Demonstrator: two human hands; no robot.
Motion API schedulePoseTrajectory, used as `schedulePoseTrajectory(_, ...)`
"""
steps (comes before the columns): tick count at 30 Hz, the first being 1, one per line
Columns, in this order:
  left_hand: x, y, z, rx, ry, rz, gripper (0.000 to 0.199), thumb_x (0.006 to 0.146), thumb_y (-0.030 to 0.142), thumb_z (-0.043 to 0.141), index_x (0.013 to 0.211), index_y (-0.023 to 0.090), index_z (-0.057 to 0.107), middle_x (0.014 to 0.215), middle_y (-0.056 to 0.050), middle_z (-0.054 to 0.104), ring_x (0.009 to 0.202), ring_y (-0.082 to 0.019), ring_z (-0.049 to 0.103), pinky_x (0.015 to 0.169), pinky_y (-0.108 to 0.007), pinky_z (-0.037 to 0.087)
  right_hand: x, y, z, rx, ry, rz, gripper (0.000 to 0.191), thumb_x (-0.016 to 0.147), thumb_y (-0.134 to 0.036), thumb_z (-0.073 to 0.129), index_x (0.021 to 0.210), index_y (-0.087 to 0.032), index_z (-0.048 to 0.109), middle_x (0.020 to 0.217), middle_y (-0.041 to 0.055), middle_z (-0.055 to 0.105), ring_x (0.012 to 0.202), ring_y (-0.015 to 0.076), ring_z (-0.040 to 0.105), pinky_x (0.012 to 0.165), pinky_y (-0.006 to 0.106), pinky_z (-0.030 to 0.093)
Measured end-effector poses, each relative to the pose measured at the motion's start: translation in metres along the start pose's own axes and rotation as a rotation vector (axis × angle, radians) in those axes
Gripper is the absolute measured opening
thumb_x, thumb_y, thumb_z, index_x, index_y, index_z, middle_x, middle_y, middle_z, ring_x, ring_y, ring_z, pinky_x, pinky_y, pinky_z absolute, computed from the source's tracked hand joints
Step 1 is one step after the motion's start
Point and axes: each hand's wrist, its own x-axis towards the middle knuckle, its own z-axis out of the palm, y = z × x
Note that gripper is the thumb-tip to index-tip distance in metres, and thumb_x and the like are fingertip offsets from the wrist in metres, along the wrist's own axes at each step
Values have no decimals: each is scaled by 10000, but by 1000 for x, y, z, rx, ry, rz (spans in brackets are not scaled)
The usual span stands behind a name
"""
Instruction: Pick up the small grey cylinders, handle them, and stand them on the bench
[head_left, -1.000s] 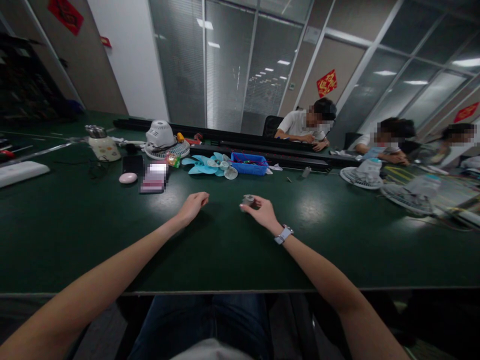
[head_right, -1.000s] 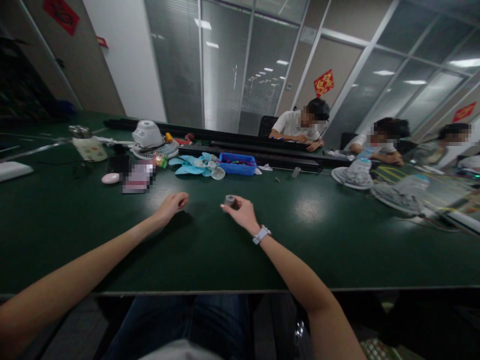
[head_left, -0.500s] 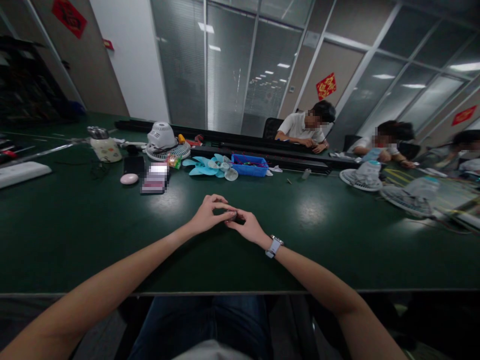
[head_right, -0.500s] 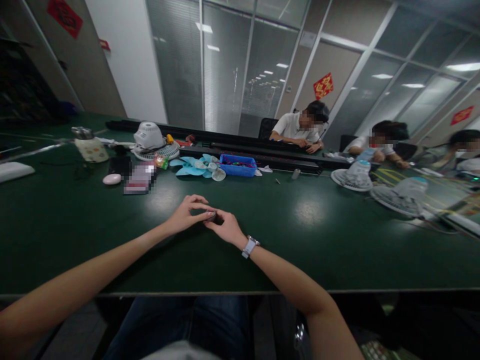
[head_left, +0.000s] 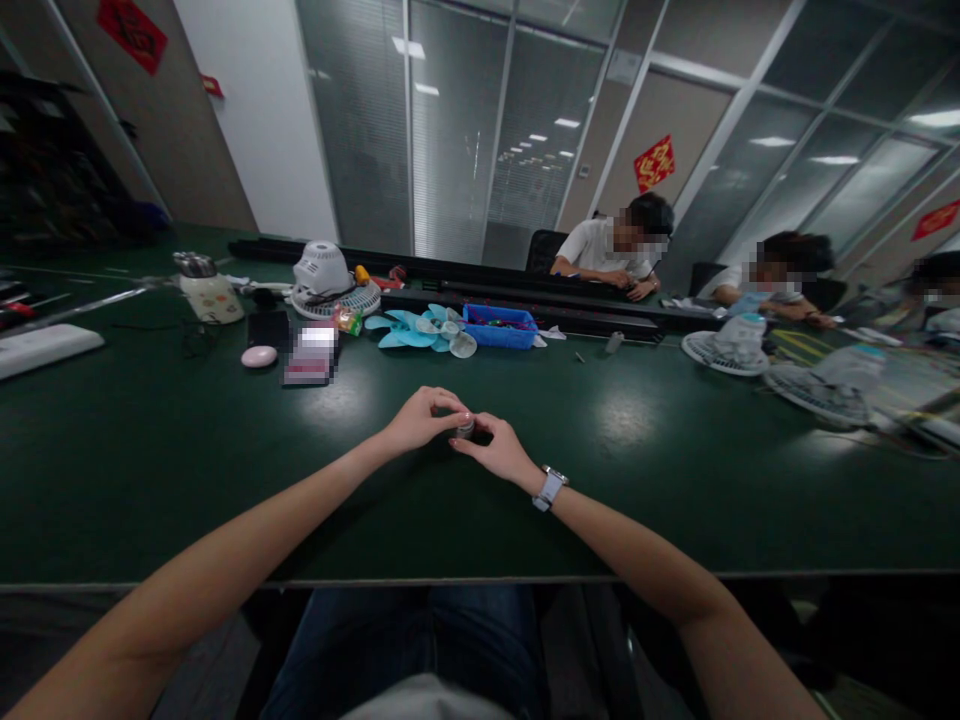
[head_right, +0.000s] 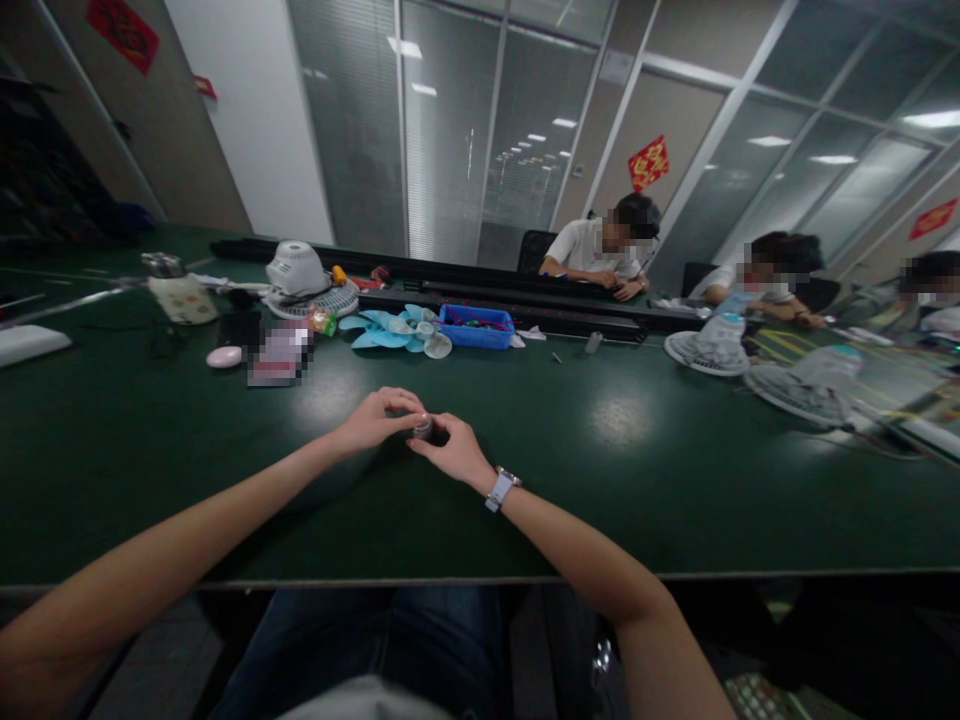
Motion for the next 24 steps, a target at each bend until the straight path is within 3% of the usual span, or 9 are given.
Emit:
schedulePoseTrajectory(3, 3, 3, -1, 24, 55, -9, 119, 772, 346, 731, 785, 245, 793, 871, -48, 734, 930, -243, 627, 884, -362, 442, 0, 1, 1, -17, 16, -13, 287, 772, -377, 758, 968, -176, 699, 943, 40, 682, 864, 176, 621, 811, 329, 489)
schedulePoseTrajectory(8, 6, -12, -9, 30, 208, -69, 171, 789, 384, 712, 843, 246, 797, 916, -55, 755, 944, -249, 621, 917, -384, 419, 1, -1, 1, -17, 18, -14, 404, 775, -355, 758, 1143, -202, 690, 1010, 49, 680, 888, 173, 618, 816, 327, 491)
schedulePoseTrajectory(14, 5, -50, -12, 201, 79, -116, 86, 744, 333, 748, 802, 305, 805, 786, -29, 732, 848, -232, 588, 928, -385, 372, -1, -3, 1, 42, 8, 9, 414, 758, -352, 772, 1135, -203, 688, 1073, 61, 688, 930, 178, 643, 845, 338, 513)
schedulePoseTrajectory(18, 4, -53, -10, 165, 56, -111, 88, 710, 334, 774, 790, 313, 805, 740, -29, 716, 777, -218, 575, 861, -353, 389, -1, -3, 0, 66, 39, 15, 401, 758, -342, 771, 1126, -202, 693, 1091, 63, 701, 952, 180, 652, 872, 341, 515)
schedulePoseTrajectory(21, 2, -47, -11, 126, 66, -107, 163, 695, 353, 789, 851, 311, 803, 730, -25, 699, 745, -206, 560, 801, -324, 399, 7, 4, -18, 79, 144, 13, 401, 770, -358, 749, 1136, -203, 691, 1086, 61, 717, 956, 185, 663, 887, 345, 516)
schedulePoseTrajectory(24, 0, -45, -12, 157, 147, -117, 242, 747, 392, 749, 965, 297, 791, 715, -24, 666, 723, -196, 537, 736, -298, 385, 20, 24, -61, 20, 392, 25, 441, 761, -421, 727, 1126, -174, 694, 1037, 77, 729, 893, 198, 669, 844, 343, 523)
